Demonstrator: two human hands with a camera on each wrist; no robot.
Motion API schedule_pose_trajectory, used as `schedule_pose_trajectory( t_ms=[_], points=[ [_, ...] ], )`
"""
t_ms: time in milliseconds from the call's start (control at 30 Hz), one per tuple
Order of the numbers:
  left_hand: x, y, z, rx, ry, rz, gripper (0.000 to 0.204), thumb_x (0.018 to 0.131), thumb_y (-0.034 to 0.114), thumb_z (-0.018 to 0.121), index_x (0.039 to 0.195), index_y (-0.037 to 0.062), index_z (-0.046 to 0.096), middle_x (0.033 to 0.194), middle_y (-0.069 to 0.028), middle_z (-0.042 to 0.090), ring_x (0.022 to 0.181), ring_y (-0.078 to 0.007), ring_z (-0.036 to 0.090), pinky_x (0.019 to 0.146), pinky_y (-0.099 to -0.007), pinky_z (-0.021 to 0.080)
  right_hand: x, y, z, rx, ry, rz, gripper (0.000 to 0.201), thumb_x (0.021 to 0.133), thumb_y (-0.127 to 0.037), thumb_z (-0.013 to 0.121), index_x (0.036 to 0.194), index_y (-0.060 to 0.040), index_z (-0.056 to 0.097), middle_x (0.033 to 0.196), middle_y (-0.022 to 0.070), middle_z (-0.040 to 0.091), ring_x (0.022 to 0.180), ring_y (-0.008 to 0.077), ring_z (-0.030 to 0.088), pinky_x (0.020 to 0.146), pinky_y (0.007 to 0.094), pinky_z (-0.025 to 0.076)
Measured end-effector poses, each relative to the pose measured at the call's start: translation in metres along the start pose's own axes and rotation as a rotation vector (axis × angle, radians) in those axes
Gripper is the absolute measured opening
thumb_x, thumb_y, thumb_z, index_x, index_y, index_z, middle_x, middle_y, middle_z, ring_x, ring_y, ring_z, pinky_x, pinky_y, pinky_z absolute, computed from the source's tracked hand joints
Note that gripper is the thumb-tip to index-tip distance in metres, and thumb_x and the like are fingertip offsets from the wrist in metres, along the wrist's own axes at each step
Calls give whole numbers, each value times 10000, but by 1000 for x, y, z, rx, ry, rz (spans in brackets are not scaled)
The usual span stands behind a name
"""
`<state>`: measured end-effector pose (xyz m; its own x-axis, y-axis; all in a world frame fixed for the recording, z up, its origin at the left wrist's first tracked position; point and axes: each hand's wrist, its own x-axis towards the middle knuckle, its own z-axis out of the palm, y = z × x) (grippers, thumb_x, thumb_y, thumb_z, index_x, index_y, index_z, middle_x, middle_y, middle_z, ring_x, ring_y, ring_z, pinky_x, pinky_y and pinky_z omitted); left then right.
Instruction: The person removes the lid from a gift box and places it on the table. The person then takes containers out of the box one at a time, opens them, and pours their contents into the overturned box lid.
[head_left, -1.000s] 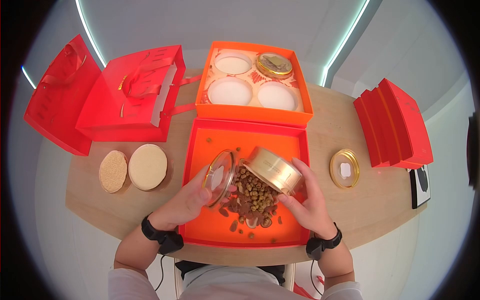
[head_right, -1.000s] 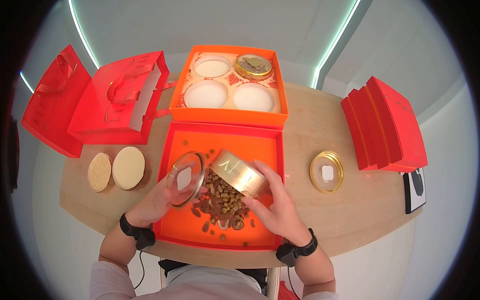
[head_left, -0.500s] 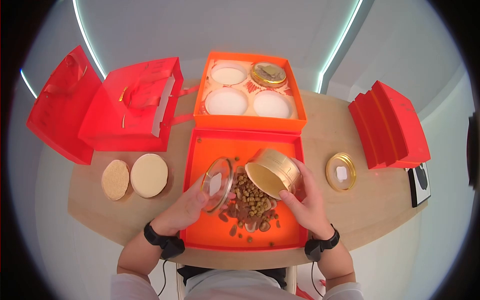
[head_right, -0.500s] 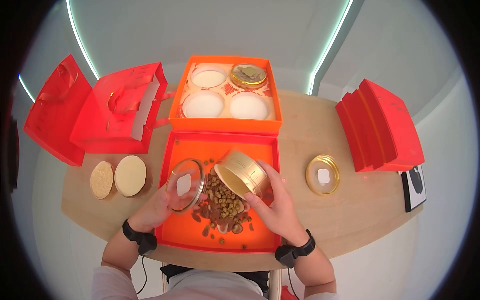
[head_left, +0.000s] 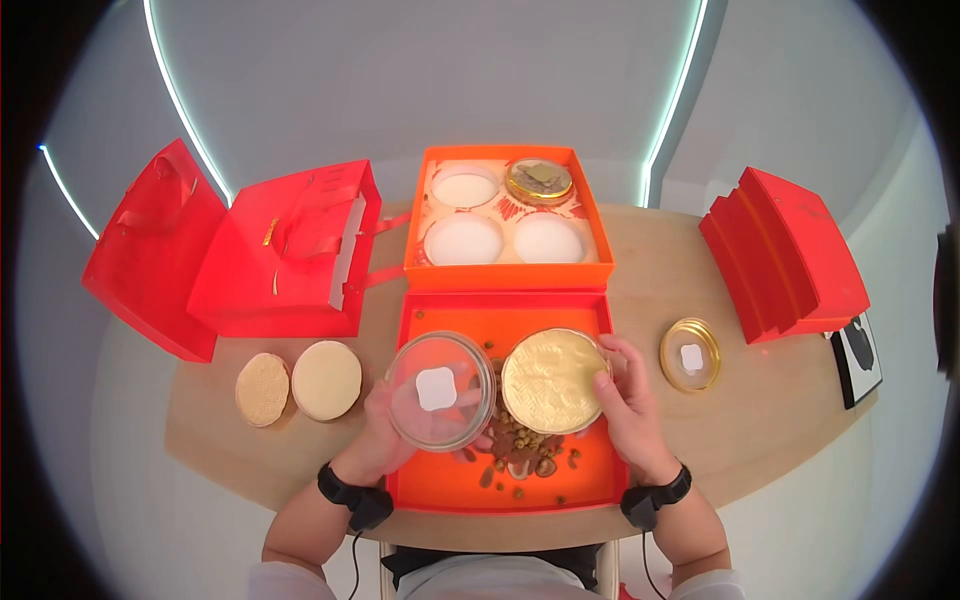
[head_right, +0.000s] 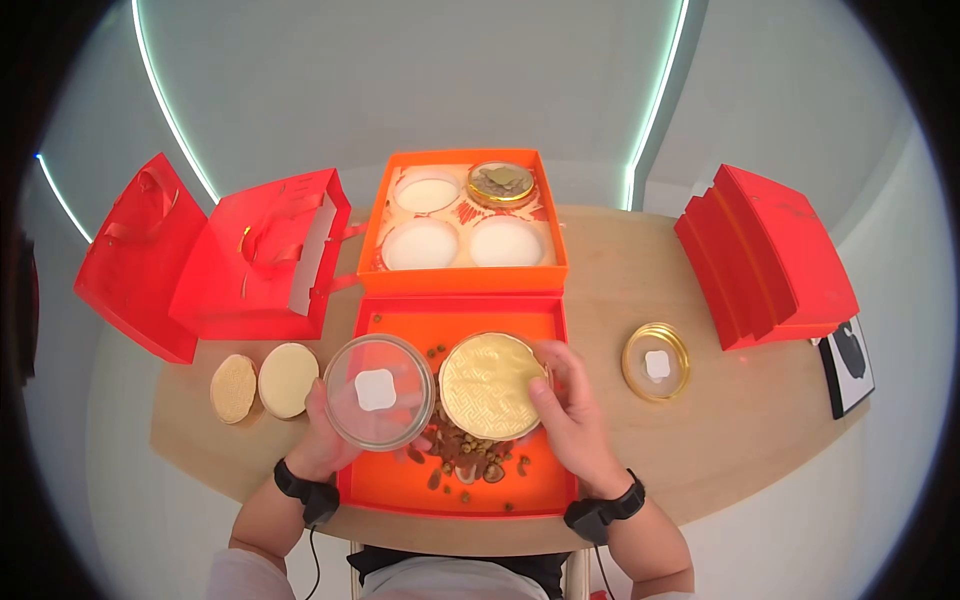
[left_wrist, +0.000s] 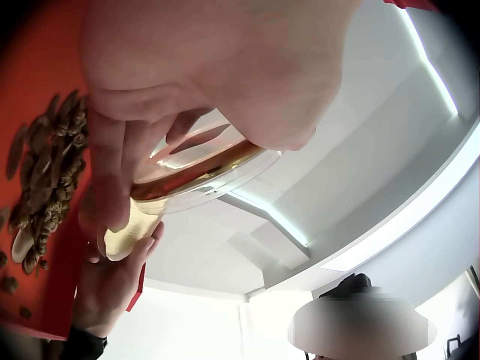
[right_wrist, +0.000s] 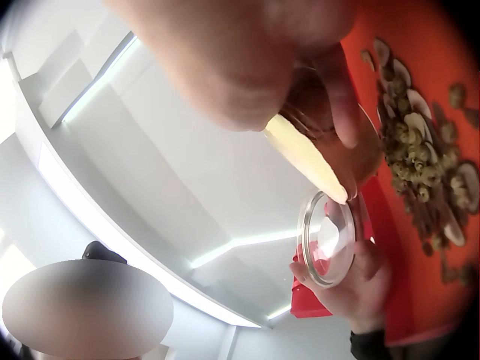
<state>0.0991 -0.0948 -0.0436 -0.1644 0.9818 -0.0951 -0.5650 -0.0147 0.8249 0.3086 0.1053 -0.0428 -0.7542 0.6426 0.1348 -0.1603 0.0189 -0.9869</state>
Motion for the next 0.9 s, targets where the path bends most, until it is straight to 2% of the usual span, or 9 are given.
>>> schedule_pose_trajectory(
  t_ms=[67, 200, 300, 400, 467, 567, 733, 833, 900],
  points=[
    [-2, 2, -1, 33, -50, -16, 1111, 793, 898, 229, 1488, 33, 270, 1350, -227, 530, 972, -410, 682, 661, -385, 576, 0, 8, -1, -133, -61, -32, 407, 1032, -134, 469, 1422, -80, 367, 1291, 84, 510, 1034, 134, 595, 611, 265, 604],
    [-6, -4, -10, 13, -107, -100, 1107, 800, 892, 229, 1475, 17, 294, 1354, -230, 532, 975, -416, 682, 649, -369, 570, -1, 5, 2, -5, -126, 85, 396, 1040, -165, 456, 1423, -94, 382, 1326, 83, 480, 1051, 139, 590, 671, 267, 606],
    [-8, -6, 1, 41, -163, -188, 1059, 836, 858, 222, 1480, 19, 276, 1366, -221, 523, 1044, -419, 662, 710, -360, 572, 0, 7, 2, -281, -202, -194, 384, 1048, -172, 433, 1423, -104, 391, 1341, 90, 459, 1061, 147, 586, 707, 265, 606],
    [-9, -2, 18, 91, -216, -193, 1028, 852, 836, 245, 1491, 30, 258, 1381, -215, 512, 1090, -399, 646, 779, -361, 570, -6, -10, 9, -75, -288, 6, 381, 1050, -183, 433, 1418, -92, 404, 1352, 88, 433, 1067, 164, 585, 739, 278, 598],
    [-9, 0, 25, 158, -191, -196, 1000, 874, 810, 251, 1495, 26, 248, 1385, -208, 508, 1107, -388, 639, 801, -365, 567, -9, -12, 10, 2, -373, 251, 433, 1044, -213, 473, 1444, -88, 367, 1295, 52, 499, 1086, 119, 556, 871, 286, 512],
    [-9, -1, 25, 256, -202, -150, 921, 928, 737, 256, 1507, 21, 224, 1385, -193, 506, 1098, -352, 645, 822, -363, 564, -8, -11, 5, 182, -443, 376, 410, 1022, -209, 512, 1406, -96, 426, 1368, 81, 378, 1048, 167, 594, 740, 292, 579],
    [-9, -1, 20, 426, -224, -181, 761, 1015, 588, 249, 1514, 14, 224, 1363, -170, 516, 1001, -271, 677, 803, -346, 565, -12, -9, 9, -13, -412, 172, 404, 981, -157, 583, 1360, -82, 464, 1334, 77, 439, 1083, 157, 557, 802, 285, 527],
    [-13, -12, 17, 468, -218, -117, 736, 1012, 587, 286, 1480, 19, 285, 1354, -186, 543, 1045, -245, 667, 901, -337, 520, -11, 4, 8, -107, -377, 85, 392, 970, -132, 595, 1339, -71, 477, 1297, 70, 488, 1116, 152, 524, 885, 292, 475],
    [-16, -16, 11, 698, -103, 42, 646, 1048, 453, 343, 1509, 10, 255, 1316, -160, 550, 972, -224, 676, 784, -319, 560, -11, 6, 8, -105, -367, 55, 386, 970, -128, 594, 1334, -69, 480, 1279, 66, 509, 1132, 149, 508, 926, 297, 447]
  ],
)
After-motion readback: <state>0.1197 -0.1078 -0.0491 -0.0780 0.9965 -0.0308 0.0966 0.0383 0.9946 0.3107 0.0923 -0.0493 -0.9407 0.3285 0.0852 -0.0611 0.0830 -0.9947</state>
